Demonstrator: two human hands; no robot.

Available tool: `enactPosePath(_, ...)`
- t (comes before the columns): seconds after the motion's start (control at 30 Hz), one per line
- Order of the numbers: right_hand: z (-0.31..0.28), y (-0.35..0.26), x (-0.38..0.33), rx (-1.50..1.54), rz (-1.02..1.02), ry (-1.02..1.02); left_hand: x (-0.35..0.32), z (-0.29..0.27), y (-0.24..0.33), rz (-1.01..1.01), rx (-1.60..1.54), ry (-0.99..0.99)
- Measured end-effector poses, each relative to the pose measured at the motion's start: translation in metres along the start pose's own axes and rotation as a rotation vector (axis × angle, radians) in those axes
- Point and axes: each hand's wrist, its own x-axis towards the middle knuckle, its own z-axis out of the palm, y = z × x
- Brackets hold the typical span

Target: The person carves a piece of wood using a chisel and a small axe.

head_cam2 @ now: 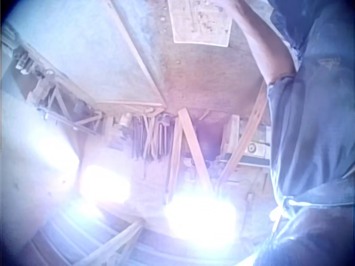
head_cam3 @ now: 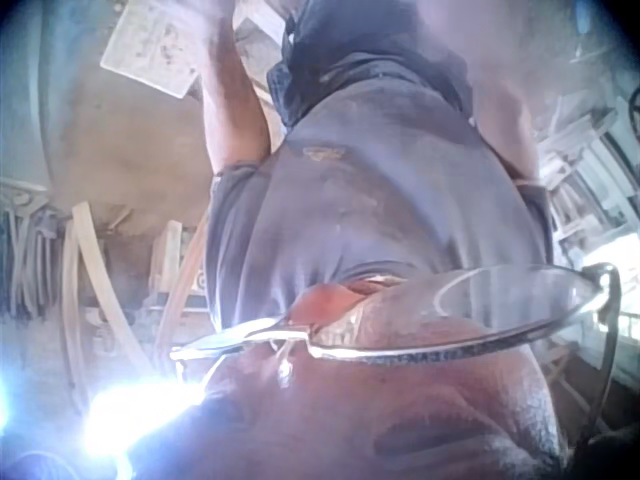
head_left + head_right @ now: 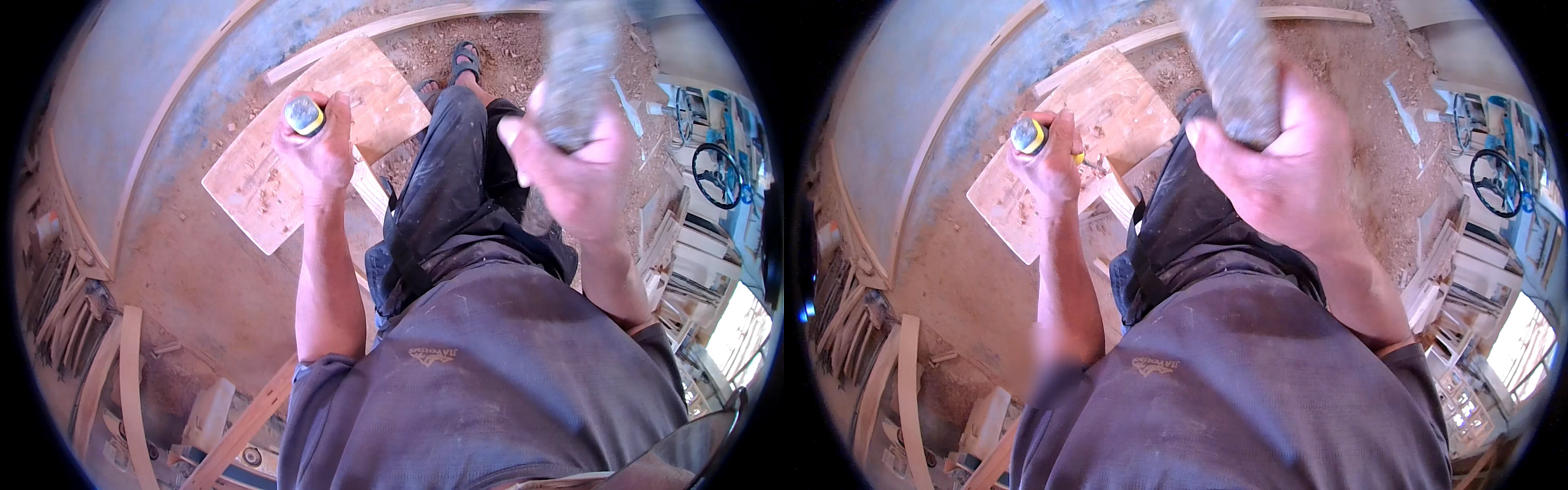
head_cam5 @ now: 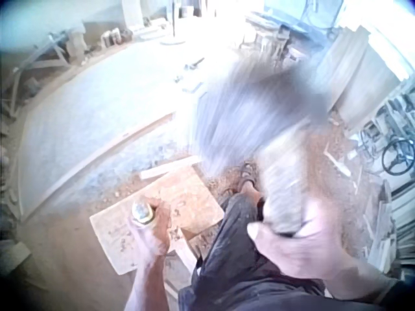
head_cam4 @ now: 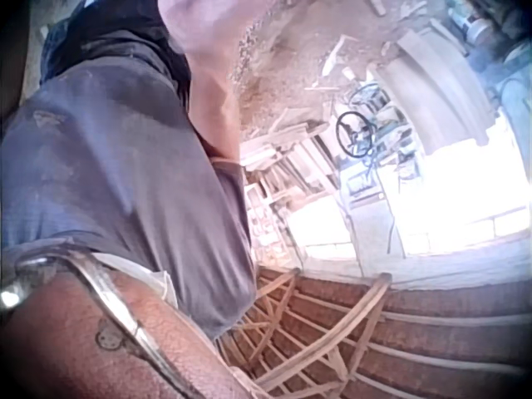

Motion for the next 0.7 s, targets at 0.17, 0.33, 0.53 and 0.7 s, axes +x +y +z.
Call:
enactPosePath(0.17,0.015,-0.001,0.011,-0.304,-0.184,-0.280,-0.010,-0.006,-0.003,0.055,0.068,-0.087)
enactPosePath(0.33,0.028,0.001,0.011,-0.720,-0.239,-0.573,-0.017,-0.024,-0.001,0.115,0.064,-0.272)
enactPosePath(0.53,0.020,-0.042,-0.007,-0.422,-0.262,-0.293,-0.038,-0.013,0.020,0.084,0.129,-0.317)
enactPosePath(0.7,0.022,-0.028,-0.022,-0.738,-0.170,-0.389,-0.034,-0.005,0.018,0.061,0.098,-0.282)
